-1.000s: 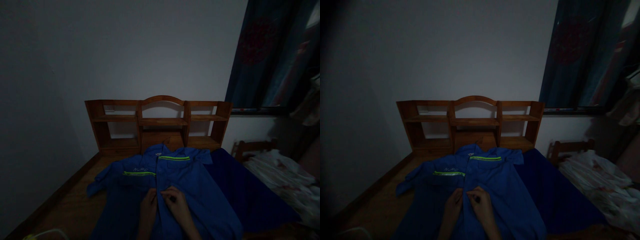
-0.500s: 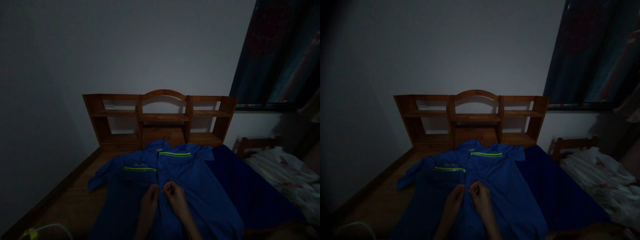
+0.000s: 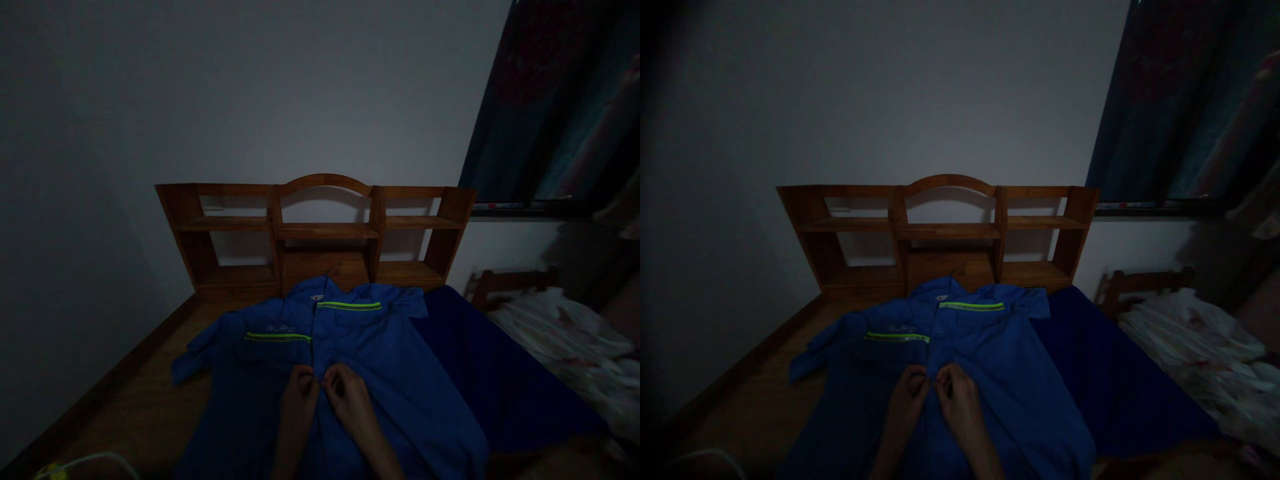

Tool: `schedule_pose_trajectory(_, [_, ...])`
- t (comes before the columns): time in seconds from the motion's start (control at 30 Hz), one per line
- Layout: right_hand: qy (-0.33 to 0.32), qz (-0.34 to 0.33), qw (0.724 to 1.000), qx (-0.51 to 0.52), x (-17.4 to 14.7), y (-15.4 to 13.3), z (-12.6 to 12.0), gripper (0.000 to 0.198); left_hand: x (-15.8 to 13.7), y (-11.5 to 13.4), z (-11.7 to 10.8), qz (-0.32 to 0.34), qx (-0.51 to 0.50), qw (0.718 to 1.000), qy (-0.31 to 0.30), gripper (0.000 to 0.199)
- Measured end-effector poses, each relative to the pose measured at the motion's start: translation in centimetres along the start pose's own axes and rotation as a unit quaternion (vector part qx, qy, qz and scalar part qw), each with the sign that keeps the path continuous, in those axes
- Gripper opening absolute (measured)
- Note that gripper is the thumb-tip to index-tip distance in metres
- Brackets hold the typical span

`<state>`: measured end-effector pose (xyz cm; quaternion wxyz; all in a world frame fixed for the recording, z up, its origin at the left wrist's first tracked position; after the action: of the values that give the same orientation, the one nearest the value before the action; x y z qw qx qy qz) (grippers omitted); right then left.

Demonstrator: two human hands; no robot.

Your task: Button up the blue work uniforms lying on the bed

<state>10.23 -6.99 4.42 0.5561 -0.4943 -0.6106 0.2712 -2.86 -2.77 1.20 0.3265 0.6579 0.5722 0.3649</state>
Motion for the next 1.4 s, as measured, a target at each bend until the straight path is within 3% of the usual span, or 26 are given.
schedule_pose_trajectory(0.43, [0.017, 0.004, 1.000, 0.006, 0.1, -0.1, -0.2, 0.015, -0.6, 0.4, -0.4, 0.034, -0.038, 0.999, 0.015, 0.026])
schedule_pose_trajectory(0.63, [0.015, 0.097, 0.988, 0.119, 0.7, 2.3, -0.5, 0.026, -0.6, 0.6, -0.5, 0.034, -0.038, 0.999, 0.010, 0.026])
schedule_pose_trajectory(0.83, [0.002, 0.203, 0.948, 0.247, 1.2, 4.6, 0.1, 0.038, -0.2, 0.5, -0.2, 0.032, -0.050, 0.998, -0.008, 0.025])
schedule_pose_trajectory(1.03, [0.004, 0.233, 0.935, 0.266, 1.7, 4.5, 0.1, 0.039, -0.1, 0.4, 0.3, 0.027, -0.113, 0.993, -0.025, 0.036])
schedule_pose_trajectory(1.4, [0.001, 0.209, 0.948, 0.242, 1.3, 5.3, 0.2, 0.038, -0.7, 0.7, -0.2, 0.030, 0.052, 0.997, 0.045, 0.021])
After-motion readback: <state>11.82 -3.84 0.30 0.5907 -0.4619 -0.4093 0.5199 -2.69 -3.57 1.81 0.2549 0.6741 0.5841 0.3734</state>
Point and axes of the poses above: each hand's wrist, its own x-axis towards the middle knuckle, its own z-axis out of the palm, y = z × x, the point moved 6 cm from there along x, towards the middle knuckle, and after that the axes turned 14 degrees about x, right-handed, at the moved point
